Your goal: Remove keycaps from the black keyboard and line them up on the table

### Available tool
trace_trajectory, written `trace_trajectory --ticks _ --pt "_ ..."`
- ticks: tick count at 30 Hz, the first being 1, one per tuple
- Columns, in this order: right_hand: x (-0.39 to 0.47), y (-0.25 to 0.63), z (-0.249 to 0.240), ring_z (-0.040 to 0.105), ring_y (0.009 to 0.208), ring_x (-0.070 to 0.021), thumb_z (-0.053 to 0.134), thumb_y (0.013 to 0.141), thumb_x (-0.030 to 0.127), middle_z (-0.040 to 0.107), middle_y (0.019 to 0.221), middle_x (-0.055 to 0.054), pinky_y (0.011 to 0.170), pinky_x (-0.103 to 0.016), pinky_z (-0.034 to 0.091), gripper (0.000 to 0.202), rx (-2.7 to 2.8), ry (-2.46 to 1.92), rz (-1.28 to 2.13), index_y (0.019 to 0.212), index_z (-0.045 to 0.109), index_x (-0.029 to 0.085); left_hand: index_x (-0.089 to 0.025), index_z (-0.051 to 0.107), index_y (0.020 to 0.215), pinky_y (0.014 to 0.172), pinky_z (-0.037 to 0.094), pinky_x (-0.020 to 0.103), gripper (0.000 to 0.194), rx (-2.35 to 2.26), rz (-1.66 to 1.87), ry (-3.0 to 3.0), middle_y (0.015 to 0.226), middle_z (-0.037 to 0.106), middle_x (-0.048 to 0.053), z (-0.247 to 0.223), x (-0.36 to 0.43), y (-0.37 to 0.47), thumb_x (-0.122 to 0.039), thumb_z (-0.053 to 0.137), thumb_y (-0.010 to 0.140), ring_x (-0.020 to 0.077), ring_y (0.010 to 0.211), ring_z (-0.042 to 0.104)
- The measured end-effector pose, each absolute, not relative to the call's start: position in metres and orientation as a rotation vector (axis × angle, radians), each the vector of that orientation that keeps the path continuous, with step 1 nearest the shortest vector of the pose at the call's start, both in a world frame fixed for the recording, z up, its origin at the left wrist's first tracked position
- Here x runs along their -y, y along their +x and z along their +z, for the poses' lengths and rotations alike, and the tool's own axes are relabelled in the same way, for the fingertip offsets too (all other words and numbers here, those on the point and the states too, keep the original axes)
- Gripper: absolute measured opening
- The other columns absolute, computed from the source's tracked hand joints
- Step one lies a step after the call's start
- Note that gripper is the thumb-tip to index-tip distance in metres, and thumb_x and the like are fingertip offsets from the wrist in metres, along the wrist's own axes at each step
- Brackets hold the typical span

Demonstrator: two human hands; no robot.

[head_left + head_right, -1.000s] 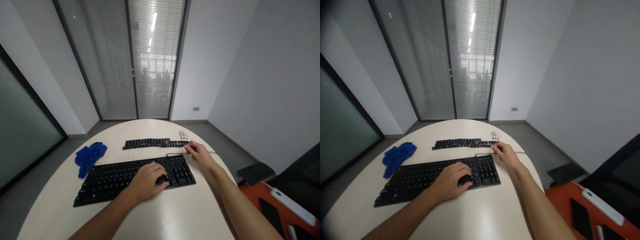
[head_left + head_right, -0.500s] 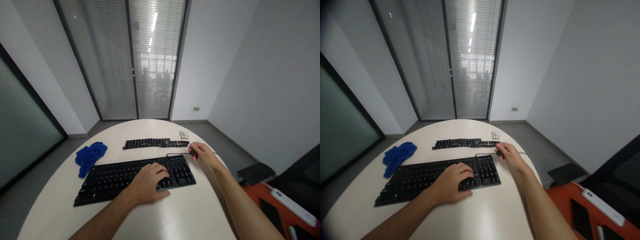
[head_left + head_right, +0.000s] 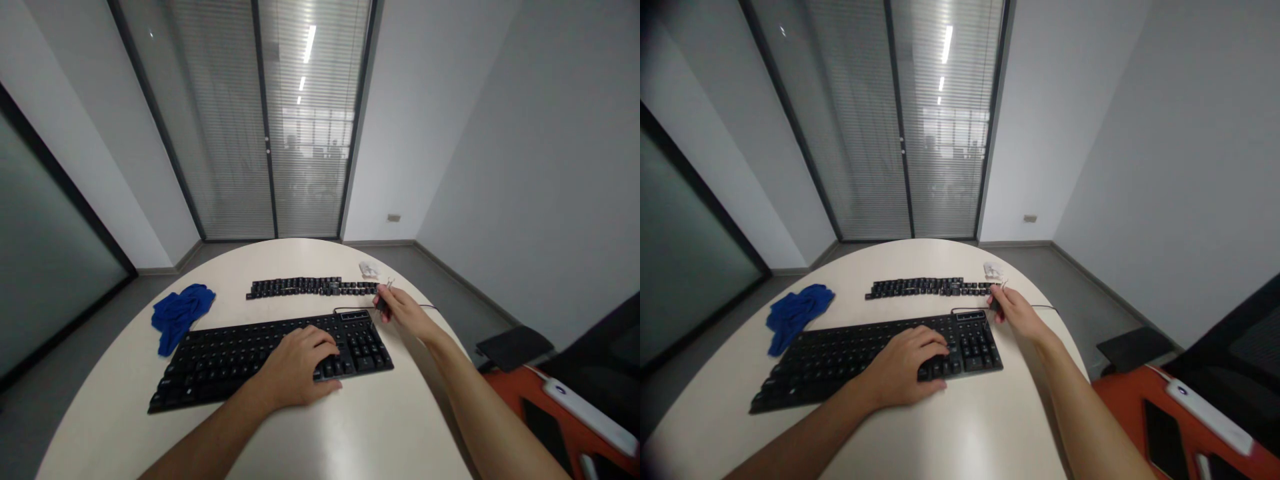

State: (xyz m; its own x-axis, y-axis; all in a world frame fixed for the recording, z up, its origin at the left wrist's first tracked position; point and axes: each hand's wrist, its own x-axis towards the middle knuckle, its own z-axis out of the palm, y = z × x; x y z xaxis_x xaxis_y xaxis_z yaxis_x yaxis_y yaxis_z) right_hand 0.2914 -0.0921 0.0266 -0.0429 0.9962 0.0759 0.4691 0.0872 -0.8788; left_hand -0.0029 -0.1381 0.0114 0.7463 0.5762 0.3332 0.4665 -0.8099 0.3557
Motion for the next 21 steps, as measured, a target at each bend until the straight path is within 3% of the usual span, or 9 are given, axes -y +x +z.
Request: trace_trajectory --ticks 8,21 --pt "0.087 0.29 0.018 0.056 0.048 -0.0137 0.034 0.091 0.073 0.053 0.059 0.002 0.05 -0.026 0.042 0.062 1.622 -1.489 0.912 0.082 0.057 0.016 -0.023 0.063 0.109 0.093 0.045 0.042 0.04 -0.821 0.637 2.704 0.116 0.065 0.004 0.012 0.138 -0.002 -0.042 0.076 0.076 0.0257 0.107 0.057" --pt "0.102 0.272 0.039 0.058 0.055 -0.0161 0.023 0.099 0.063 0.057 0.058 0.0 0.061 -0.028 0.044 0.06 1.949 -1.605 0.688 0.077 0.058 0.019 -0.023 0.063 0.108 0.093 0.045 0.042 0.038 -0.822 0.637 2.702 0.115 0.065 0.003 0.014 0.139 -0.002 -0.039 0.076 0.077 0.0244 0.107 0.057"
